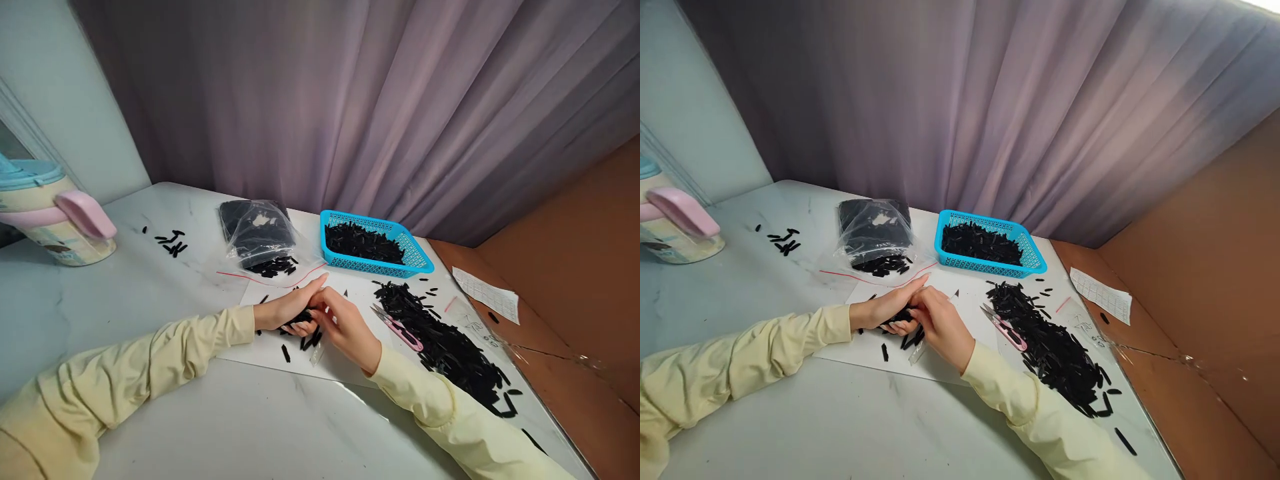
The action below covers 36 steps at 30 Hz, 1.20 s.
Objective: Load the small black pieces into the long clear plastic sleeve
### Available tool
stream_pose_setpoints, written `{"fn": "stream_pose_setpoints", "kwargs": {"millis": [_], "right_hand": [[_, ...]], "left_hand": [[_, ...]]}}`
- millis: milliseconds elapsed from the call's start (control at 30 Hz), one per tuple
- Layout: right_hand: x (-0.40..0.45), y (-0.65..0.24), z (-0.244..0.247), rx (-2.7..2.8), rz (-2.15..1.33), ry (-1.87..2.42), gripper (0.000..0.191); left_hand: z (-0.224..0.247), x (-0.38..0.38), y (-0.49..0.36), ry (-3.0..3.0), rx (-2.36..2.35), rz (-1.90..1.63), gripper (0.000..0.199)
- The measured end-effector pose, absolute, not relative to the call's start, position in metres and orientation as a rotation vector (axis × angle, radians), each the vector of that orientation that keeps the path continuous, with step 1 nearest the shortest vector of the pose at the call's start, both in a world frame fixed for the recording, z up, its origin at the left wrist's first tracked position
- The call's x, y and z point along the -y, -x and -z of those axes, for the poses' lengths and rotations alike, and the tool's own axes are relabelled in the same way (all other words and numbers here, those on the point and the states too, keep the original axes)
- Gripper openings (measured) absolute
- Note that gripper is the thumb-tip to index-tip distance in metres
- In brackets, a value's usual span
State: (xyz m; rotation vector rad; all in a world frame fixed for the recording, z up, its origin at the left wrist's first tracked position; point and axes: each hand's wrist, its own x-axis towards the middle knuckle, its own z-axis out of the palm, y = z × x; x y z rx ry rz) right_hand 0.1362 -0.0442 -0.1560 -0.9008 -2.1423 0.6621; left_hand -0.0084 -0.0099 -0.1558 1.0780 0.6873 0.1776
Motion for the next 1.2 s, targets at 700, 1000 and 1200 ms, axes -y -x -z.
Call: {"fn": "stream_pose_setpoints", "kwargs": {"millis": [700,1000,1200], "right_hand": [[0.037,-0.150,0.172,1.071,-1.708,0.937,0.031],[0.036,-0.150,0.169,1.018,-1.641,1.037,0.036],[0.034,-0.152,0.169,1.003,-1.588,1.083,0.037]], "left_hand": [[0.153,0.009,0.009,-0.904,-0.735,-0.476,0.043],[0.154,0.017,0.008,-1.055,-0.876,-0.592,0.054],[0.153,0.023,0.004,-1.217,-0.954,-0.617,0.056]]}}
